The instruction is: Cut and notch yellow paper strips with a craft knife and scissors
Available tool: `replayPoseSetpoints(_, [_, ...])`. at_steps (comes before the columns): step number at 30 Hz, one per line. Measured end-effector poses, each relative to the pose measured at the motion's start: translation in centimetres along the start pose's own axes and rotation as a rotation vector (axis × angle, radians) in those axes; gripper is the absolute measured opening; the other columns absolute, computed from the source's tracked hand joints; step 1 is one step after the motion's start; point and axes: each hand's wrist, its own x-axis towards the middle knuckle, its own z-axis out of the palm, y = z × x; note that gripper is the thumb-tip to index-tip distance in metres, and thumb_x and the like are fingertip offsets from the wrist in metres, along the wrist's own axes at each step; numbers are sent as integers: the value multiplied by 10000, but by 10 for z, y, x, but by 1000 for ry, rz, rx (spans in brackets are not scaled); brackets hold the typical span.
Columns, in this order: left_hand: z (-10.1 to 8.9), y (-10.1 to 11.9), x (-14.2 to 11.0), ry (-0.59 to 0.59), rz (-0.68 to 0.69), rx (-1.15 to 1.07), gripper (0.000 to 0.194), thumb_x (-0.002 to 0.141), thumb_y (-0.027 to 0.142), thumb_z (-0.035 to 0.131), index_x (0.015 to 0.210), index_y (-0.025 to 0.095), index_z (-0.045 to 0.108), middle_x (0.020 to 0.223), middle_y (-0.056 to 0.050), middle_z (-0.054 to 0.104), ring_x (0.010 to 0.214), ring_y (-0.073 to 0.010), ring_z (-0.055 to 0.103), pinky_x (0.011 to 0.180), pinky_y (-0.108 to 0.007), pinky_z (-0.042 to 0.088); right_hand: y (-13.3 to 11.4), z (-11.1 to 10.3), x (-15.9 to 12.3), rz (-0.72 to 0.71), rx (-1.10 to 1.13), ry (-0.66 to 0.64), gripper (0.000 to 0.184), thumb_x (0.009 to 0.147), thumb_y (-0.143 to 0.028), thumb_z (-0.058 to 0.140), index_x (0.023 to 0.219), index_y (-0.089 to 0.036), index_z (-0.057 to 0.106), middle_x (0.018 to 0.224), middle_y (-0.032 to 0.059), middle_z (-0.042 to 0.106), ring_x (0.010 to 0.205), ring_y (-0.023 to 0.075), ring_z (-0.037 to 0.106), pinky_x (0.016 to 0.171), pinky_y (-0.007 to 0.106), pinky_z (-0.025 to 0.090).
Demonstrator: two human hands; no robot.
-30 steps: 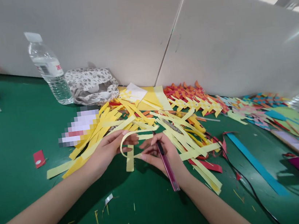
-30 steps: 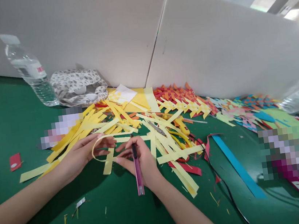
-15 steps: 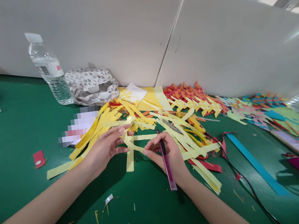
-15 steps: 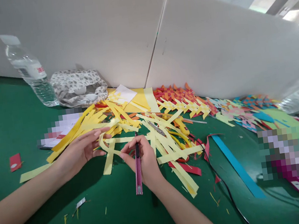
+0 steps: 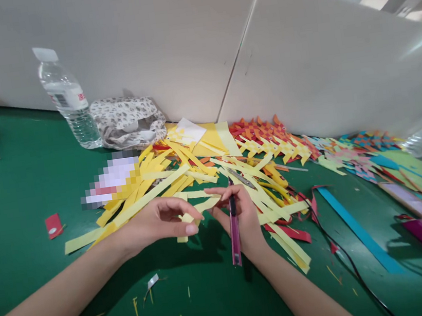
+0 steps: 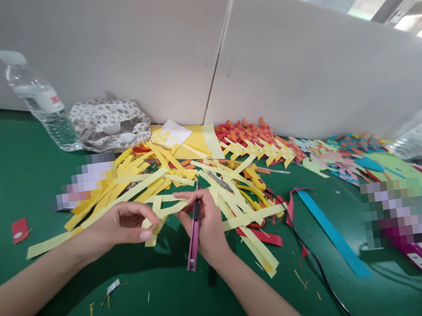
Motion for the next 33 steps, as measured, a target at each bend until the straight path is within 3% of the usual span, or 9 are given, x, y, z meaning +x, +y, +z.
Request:
replayPoseSetpoints(3, [0,0,2,145,55,-53,119,657,240,728,773,252,712,736,4,655,664,-129,595,619,-242,479,0,1,0,-16,-7,39,273,743,-226,684,770,-241,413,888,26,670,764,165,620,730,338,491])
replayPoseSetpoints(6, [-2,-1,5,310,169,-124,337,690,250,711,1017,295,641,912,-6,660,832,-145,604,747,-263,481,-1,1,2,19,-26,81,238,764,-277,662,733,-235,430,755,-1,648,697,152,607,679,309,487])
replayPoseSetpoints(8, [-3,-3,8,358,204,-118,512,665,236,734,1139,311,557,999,-17,629,927,-159,584,814,-283,469,-2,2,2,71,5,69,240,762,-299,659,719,-232,433,713,-16,627,628,135,595,643,293,486])
replayPoseSetpoints(12, [-1,-12,12,373,153,-63,695,562,214,801,1183,292,497,1118,-50,538,1002,-195,553,842,-329,466,-2,3,2,130,87,9,255,750,-292,675,735,-227,429,705,-33,623,580,113,598,625,273,492])
replayPoseSetpoints(16, [2,-14,12,290,74,-65,741,564,213,799,1223,278,467,1279,-78,484,1079,-236,526,899,-390,433,1,3,1,157,204,-4,255,758,-272,673,756,-227,422,700,-56,612,575,93,587,622,249,479])
replayPoseSetpoints(19, [2,-9,10,200,46,-103,671,601,208,778,1207,258,495,1244,-62,557,1089,-234,539,923,-386,418,1,3,0,183,303,-26,261,754,-252,677,762,-231,417,686,-72,599,577,81,573,621,230,466])
replayPoseSetpoints(23, [3,-3,7,110,-36,-87,451,641,254,751,1068,216,610,1034,-40,690,996,-227,609,896,-382,436,-4,5,-1,214,272,-41,281,730,-270,695,749,-226,418,680,-65,608,552,76,551,591,221,458])
replayPoseSetpoints(28, [3,-6,6,212,-93,5,272,614,286,768,842,181,663,818,-9,714,792,-181,645,764,-317,488,-6,7,-2,260,178,-83,301,710,-325,702,743,-223,420,688,-59,603,470,59,475,481,201,411])
replayPoseSetpoints(33, [2,-10,8,236,-89,-6,244,627,282,760,816,173,651,698,19,670,662,-129,613,632,-243,484,-2,6,-2,278,85,-124,296,702,-326,708,761,-225,437,678,-60,567,481,67,446,458,199,375])
